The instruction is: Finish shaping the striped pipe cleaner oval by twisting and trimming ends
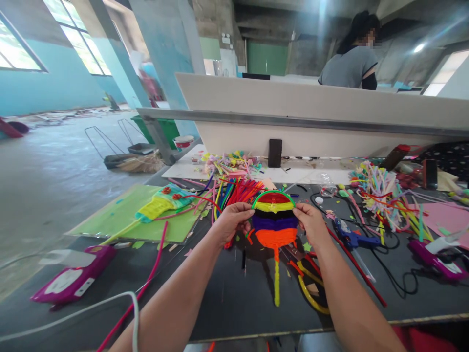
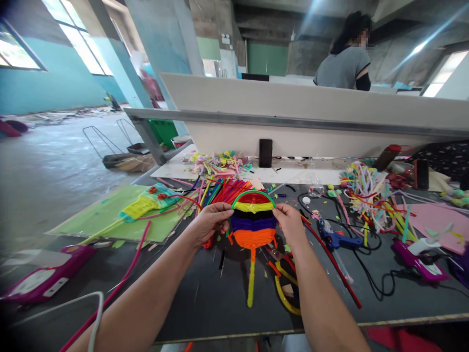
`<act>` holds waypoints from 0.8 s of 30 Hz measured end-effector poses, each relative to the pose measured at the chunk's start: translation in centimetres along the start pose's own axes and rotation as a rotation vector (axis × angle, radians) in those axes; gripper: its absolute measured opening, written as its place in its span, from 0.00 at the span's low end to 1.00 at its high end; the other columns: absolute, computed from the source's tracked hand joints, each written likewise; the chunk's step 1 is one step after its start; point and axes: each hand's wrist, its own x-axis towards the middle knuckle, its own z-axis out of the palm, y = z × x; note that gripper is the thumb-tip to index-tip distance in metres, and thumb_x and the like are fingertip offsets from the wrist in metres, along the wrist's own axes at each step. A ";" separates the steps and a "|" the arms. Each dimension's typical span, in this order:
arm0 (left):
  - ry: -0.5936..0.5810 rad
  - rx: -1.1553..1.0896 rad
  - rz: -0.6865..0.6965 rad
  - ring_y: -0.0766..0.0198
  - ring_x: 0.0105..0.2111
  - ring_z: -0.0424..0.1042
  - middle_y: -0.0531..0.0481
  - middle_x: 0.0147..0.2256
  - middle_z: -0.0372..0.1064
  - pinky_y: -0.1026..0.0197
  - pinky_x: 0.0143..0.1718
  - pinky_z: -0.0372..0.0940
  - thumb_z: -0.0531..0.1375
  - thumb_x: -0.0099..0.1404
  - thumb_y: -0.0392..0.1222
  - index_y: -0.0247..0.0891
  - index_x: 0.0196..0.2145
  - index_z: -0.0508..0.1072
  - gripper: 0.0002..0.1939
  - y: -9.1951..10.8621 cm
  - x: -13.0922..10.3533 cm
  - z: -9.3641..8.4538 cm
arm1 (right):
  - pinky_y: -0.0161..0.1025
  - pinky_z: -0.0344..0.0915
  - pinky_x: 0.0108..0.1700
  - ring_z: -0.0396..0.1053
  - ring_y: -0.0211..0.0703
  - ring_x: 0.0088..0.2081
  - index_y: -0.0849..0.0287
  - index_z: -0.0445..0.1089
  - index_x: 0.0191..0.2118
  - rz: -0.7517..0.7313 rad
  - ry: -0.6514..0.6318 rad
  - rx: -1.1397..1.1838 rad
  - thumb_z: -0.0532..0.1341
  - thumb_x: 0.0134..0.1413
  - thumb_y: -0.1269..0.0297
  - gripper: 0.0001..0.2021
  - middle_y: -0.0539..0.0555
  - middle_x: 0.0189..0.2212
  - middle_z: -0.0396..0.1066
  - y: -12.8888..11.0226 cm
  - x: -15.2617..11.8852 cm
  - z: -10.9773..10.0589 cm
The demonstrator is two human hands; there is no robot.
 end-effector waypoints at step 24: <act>0.060 0.071 0.045 0.77 0.08 0.52 0.57 0.16 0.64 0.72 0.08 0.39 0.62 0.54 0.49 0.35 0.33 0.68 0.15 0.2 0.0 0.4 | 0.34 0.59 0.25 0.65 0.38 0.24 0.58 0.74 0.32 -0.062 0.050 0.035 0.66 0.40 0.59 0.11 0.49 0.24 0.73 0.3 0.4 -0.7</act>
